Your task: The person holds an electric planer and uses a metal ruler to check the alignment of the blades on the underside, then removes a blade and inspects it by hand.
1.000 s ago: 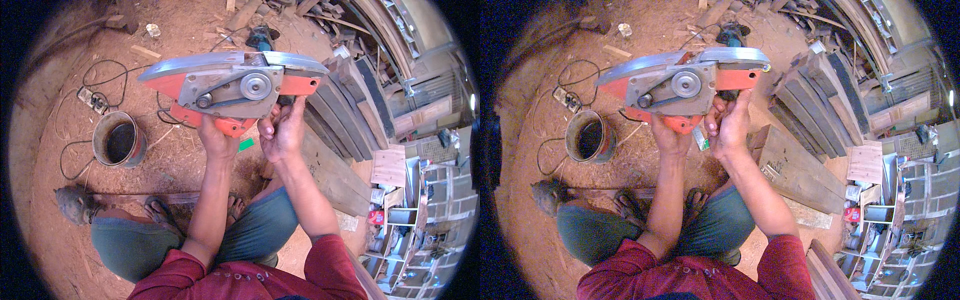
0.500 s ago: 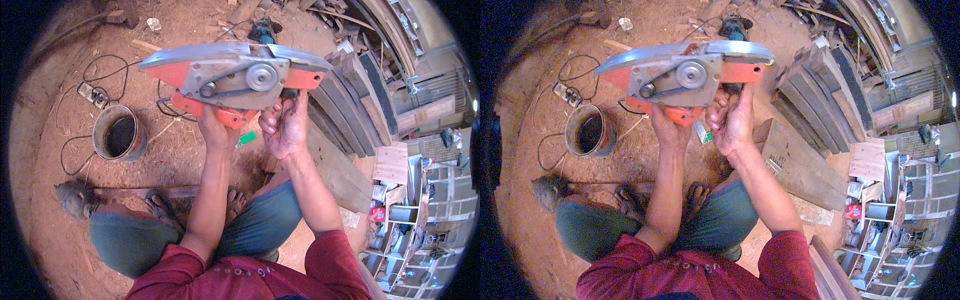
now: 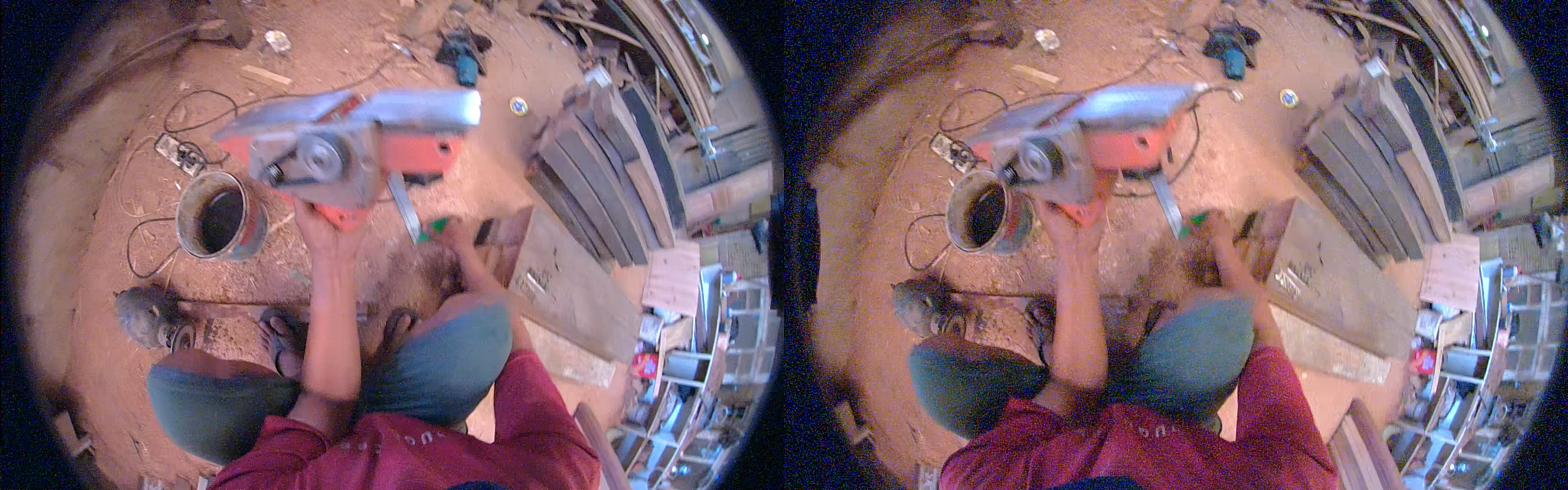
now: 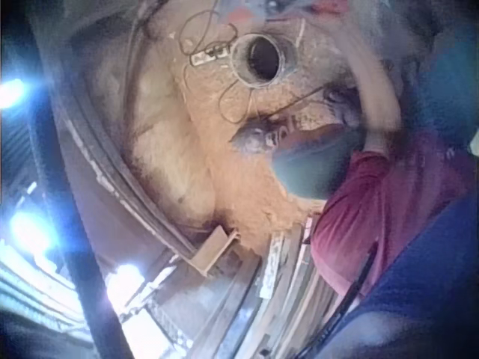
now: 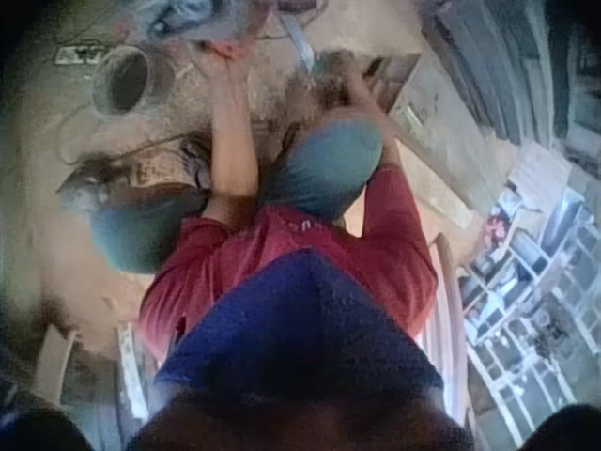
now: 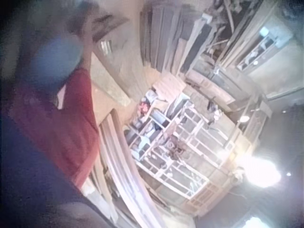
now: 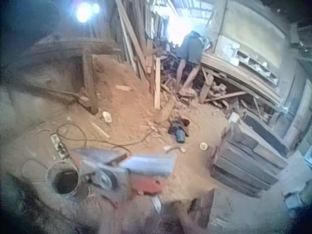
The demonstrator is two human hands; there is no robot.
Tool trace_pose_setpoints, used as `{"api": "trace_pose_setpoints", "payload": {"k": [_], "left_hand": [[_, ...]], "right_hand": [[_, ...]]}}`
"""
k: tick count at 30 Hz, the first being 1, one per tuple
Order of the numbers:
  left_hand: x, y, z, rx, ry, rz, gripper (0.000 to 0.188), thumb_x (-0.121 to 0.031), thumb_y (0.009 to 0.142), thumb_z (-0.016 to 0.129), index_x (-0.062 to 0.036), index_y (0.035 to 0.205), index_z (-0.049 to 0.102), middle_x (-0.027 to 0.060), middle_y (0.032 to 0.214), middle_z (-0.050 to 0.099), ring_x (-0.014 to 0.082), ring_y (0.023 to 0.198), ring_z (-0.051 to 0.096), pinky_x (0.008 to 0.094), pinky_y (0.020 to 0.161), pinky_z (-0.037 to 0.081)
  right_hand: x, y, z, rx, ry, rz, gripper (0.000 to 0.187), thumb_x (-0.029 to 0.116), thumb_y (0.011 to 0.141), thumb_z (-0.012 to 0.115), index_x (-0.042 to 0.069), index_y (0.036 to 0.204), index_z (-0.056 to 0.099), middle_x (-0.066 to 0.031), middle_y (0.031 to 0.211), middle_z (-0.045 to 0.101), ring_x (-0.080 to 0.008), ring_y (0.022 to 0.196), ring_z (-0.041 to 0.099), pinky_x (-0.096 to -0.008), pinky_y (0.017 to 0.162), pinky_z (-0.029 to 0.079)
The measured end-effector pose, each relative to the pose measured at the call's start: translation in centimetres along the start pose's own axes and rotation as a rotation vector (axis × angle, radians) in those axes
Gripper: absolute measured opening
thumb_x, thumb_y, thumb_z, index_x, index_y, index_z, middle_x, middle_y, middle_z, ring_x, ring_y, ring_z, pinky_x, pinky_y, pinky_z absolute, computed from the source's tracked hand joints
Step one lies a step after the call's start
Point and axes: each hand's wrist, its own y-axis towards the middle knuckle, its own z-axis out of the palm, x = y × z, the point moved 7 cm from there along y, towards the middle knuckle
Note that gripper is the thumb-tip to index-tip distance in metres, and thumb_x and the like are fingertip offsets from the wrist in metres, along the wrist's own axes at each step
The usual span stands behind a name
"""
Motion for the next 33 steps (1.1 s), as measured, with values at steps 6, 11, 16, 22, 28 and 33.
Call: {"api": "trace_pose_setpoints", "payload": {"k": [6,11,16,22,28,33], "left_hand": [[-1.8,-1.6,-2.2,-0.02,0.14,0.044,0.059,-0.052,0.101,0.045,-0.0124,0.145,0.045,0.0069,0.145,0.051,0.0287,0.132,0.05,0.0529,0.113,0.039],[0.0,-1.0,-0.2,-0.075,0.024,0.003,0.061,-0.051,0.097,0.049,-0.0141,0.146,0.045,0.0099,0.145,0.051,0.0341,0.132,0.049,0.0583,0.106,0.043],[4.1,0.6,4.5,0.09,-0.132,-0.119,0.062,-0.053,0.102,0.041,-0.0119,0.148,0.041,0.0104,0.151,0.046,0.0338,0.139,0.044,0.0619,0.113,0.036],[-0.3,0.0,-0.9,-0.009,0.011,-0.011,0.059,-0.047,0.102,0.045,-0.0077,0.146,0.043,0.0107,0.148,0.049,0.0306,0.135,0.048,0.0542,0.113,0.039],[2.7,1.6,0.4,0.19,-0.212,-0.119,0.055,-0.045,0.104,0.043,-0.0075,0.145,0.045,0.0099,0.146,0.051,0.0279,0.133,0.05,0.0518,0.111,0.042],[2.3,2.0,-0.2,0.029,-0.044,-0.11,0.06,-0.05,0.101,0.048,-0.0088,0.144,0.047,0.0095,0.141,0.056,0.0283,0.126,0.056,0.0504,0.107,0.046]], "right_hand": [[5.8,-4.5,1.2,0.168,0.321,0.09,0.114,0.072,0.061,0.08,-0.006,0.136,0.042,-0.0289,0.138,0.051,-0.0419,0.128,0.052,-0.0505,0.106,0.043],[4.4,-5.3,0.1,-0.143,0.167,0.116,0.114,0.063,0.061,0.085,-0.004,0.14,0.038,-0.0291,0.136,0.05,-0.044,0.128,0.05,-0.0508,0.105,0.044],[-7.7,0.2,-1.6,-0.581,0.722,0.024,0.091,0.038,0.063,0.094,-0.006,0.131,0.051,-0.0213,0.119,0.063,-0.0293,0.107,0.062,-0.0414,0.093,0.051],[1.7,-4.7,-17.0,-0.608,1.161,-0.154,0.025,0.029,0.099,0.066,0.007,0.087,0.066,-0.0017,0.078,0.067,-0.0092,0.068,0.058,-0.0279,0.062,0.048],[1.0,-13.0,-42.7,-1.096,1.169,-0.42,0.024,0.025,0.105,0.054,0.001,0.098,0.053,-0.0106,0.082,0.068,-0.0198,0.07,0.068,-0.0325,0.063,0.055],[10.4,-19.9,-49.7,-0.914,1.356,-0.562,0.022,0.024,0.104,0.056,0.002,0.105,0.053,-0.01,0.093,0.066,-0.0199,0.079,0.067,-0.033,0.07,0.057]]}}
